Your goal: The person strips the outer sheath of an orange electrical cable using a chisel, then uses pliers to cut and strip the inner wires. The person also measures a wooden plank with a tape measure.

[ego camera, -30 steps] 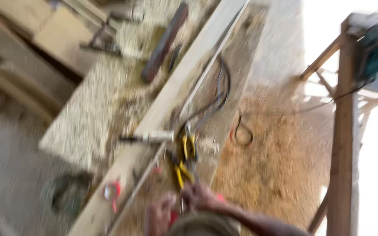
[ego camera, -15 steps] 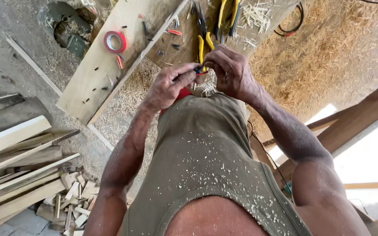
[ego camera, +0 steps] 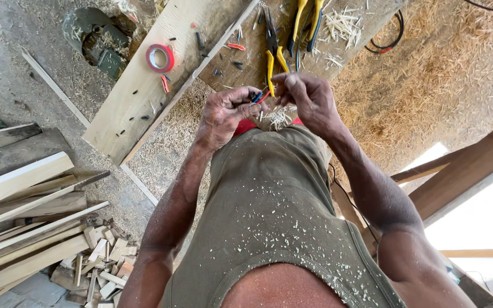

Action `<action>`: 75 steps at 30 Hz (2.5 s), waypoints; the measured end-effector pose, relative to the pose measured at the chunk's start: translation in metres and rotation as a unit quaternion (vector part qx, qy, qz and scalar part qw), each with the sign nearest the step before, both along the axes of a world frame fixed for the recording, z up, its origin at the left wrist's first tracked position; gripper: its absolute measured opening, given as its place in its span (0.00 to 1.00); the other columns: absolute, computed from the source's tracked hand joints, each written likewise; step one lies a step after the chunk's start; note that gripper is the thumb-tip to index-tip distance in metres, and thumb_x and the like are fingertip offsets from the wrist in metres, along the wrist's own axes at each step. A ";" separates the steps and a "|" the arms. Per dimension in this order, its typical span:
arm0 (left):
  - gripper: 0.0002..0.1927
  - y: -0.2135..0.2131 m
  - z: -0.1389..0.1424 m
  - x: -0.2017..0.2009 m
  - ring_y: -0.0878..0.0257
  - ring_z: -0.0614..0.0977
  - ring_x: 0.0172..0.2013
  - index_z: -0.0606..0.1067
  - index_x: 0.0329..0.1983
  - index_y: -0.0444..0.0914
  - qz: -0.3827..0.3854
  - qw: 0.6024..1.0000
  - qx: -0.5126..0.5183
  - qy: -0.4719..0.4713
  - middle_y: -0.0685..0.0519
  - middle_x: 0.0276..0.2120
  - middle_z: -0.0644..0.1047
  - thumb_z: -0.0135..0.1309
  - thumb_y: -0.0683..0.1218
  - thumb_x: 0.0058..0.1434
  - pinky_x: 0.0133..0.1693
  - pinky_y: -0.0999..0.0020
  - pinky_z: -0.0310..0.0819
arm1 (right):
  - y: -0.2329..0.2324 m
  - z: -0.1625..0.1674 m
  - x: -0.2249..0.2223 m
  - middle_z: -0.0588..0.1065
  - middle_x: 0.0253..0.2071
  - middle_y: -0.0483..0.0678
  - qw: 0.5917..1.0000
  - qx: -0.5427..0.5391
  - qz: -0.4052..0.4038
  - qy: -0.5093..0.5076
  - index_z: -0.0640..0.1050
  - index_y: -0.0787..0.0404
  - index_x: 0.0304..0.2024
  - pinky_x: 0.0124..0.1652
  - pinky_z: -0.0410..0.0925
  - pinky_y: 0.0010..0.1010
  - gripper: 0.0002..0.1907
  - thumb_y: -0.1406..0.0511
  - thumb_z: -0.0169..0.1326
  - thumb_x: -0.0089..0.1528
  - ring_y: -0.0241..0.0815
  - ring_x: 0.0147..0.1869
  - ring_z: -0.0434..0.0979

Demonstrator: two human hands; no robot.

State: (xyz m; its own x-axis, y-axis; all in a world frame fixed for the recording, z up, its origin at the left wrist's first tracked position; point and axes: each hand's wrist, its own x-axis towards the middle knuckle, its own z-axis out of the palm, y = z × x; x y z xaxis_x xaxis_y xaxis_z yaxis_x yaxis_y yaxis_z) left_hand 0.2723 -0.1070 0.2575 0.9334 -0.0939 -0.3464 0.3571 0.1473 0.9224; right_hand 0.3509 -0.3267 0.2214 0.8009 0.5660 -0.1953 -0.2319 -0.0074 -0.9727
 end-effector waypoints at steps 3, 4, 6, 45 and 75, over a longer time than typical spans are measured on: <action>0.14 0.002 -0.002 -0.003 0.69 0.84 0.44 0.78 0.55 0.33 -0.003 1.000 -0.021 0.013 0.53 0.41 0.84 0.59 0.42 0.68 0.51 0.74 0.80 | 0.003 0.001 -0.012 0.81 0.39 0.44 0.999 0.022 0.041 0.026 0.78 0.65 0.53 0.43 0.76 0.24 0.14 0.62 0.52 0.71 0.29 0.41 0.81; 0.12 0.002 -0.004 -0.004 0.68 0.84 0.44 0.78 0.53 0.32 -0.010 1.000 -0.024 0.004 0.52 0.41 0.84 0.59 0.41 0.68 0.51 0.73 0.80 | 0.006 0.000 -0.016 0.81 0.38 0.45 0.998 0.033 0.026 0.045 0.79 0.66 0.51 0.43 0.76 0.24 0.13 0.63 0.53 0.71 0.30 0.41 0.80; 0.10 0.001 -0.010 -0.005 0.66 0.85 0.45 0.79 0.51 0.31 -0.024 0.999 -0.029 -0.019 0.51 0.41 0.84 0.59 0.40 0.69 0.52 0.72 0.81 | 0.012 -0.003 -0.023 0.81 0.37 0.46 0.995 0.053 -0.003 0.080 0.81 0.67 0.47 0.43 0.74 0.24 0.10 0.65 0.55 0.72 0.30 0.40 0.79; 0.15 -0.015 -0.087 0.003 0.62 0.88 0.25 0.81 0.39 0.34 0.209 0.954 0.216 0.003 0.44 0.29 0.85 0.56 0.52 0.70 0.22 0.69 0.83 | 0.024 0.021 0.004 0.80 0.34 0.46 0.984 -0.131 -0.091 -0.078 0.83 0.67 0.40 0.37 0.72 0.22 0.03 0.73 0.59 0.66 0.31 0.36 0.78; 0.09 -0.029 -0.049 0.005 0.67 0.83 0.31 0.80 0.47 0.37 0.042 0.943 0.311 -0.111 0.50 0.36 0.81 0.57 0.46 0.70 0.26 0.74 0.81 | 0.026 0.003 0.001 0.82 0.38 0.50 0.959 -0.102 -0.101 -0.243 0.83 0.64 0.40 0.42 0.78 0.28 0.03 0.73 0.60 0.65 0.38 0.41 0.83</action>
State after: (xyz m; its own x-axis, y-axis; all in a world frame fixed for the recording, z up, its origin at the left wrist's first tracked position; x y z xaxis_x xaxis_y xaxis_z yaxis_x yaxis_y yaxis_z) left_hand 0.2769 -0.1364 0.2081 0.9846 0.1396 -0.1056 0.1561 -0.4280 0.8902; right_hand 0.3517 -0.3012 0.2244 0.9150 0.3791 0.1380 0.2312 -0.2124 -0.9494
